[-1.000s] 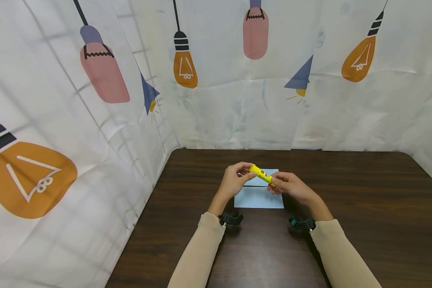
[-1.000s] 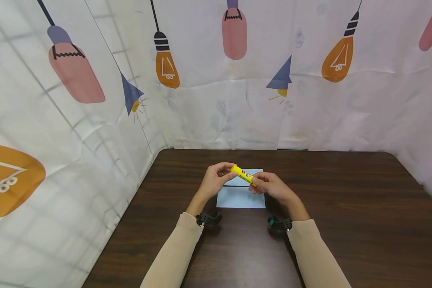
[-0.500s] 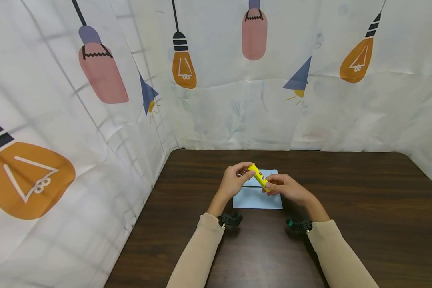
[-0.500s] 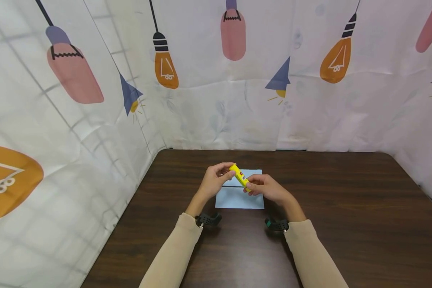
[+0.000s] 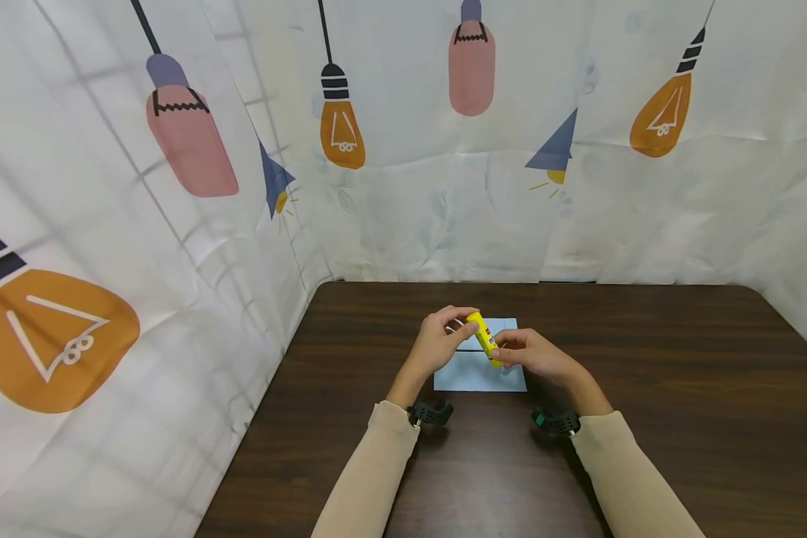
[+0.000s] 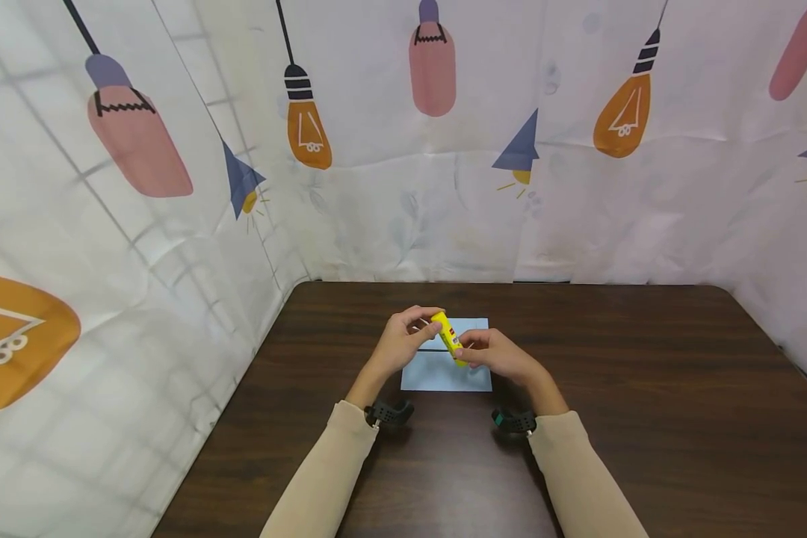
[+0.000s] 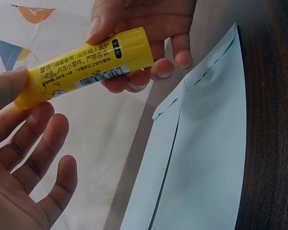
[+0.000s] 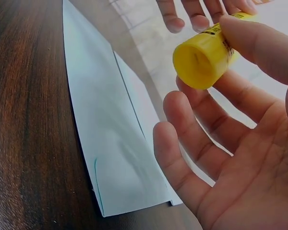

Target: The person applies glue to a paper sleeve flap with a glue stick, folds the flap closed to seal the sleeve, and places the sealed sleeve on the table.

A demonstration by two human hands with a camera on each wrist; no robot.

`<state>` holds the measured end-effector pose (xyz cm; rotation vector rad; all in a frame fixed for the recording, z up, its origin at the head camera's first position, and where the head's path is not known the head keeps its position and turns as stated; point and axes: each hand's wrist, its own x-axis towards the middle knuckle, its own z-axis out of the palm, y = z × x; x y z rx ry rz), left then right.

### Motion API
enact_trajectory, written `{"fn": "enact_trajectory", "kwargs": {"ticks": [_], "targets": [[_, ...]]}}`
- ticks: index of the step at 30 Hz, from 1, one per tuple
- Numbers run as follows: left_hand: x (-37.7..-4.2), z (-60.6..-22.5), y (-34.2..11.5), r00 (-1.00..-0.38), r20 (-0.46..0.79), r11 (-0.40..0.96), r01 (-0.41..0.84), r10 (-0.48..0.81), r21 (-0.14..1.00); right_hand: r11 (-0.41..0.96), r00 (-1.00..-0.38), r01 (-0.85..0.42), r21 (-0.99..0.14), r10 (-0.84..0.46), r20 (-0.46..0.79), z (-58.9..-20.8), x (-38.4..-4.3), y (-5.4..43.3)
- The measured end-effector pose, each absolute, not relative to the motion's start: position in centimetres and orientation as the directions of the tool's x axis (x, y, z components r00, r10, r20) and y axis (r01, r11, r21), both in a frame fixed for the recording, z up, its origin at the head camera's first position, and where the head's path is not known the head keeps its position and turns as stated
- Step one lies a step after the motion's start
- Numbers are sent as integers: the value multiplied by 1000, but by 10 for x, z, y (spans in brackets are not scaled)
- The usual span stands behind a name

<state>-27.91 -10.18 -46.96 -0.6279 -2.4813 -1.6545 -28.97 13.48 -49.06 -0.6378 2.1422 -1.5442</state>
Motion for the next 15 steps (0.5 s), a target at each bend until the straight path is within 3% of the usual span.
{"fn": "enact_trajectory", "kwargs": {"ticks": [15], "targets": [[-276,-463,-102,-902,279,379,397,330,836,360,-808,-266,-895,-589,3,-490,-288,131]]}}
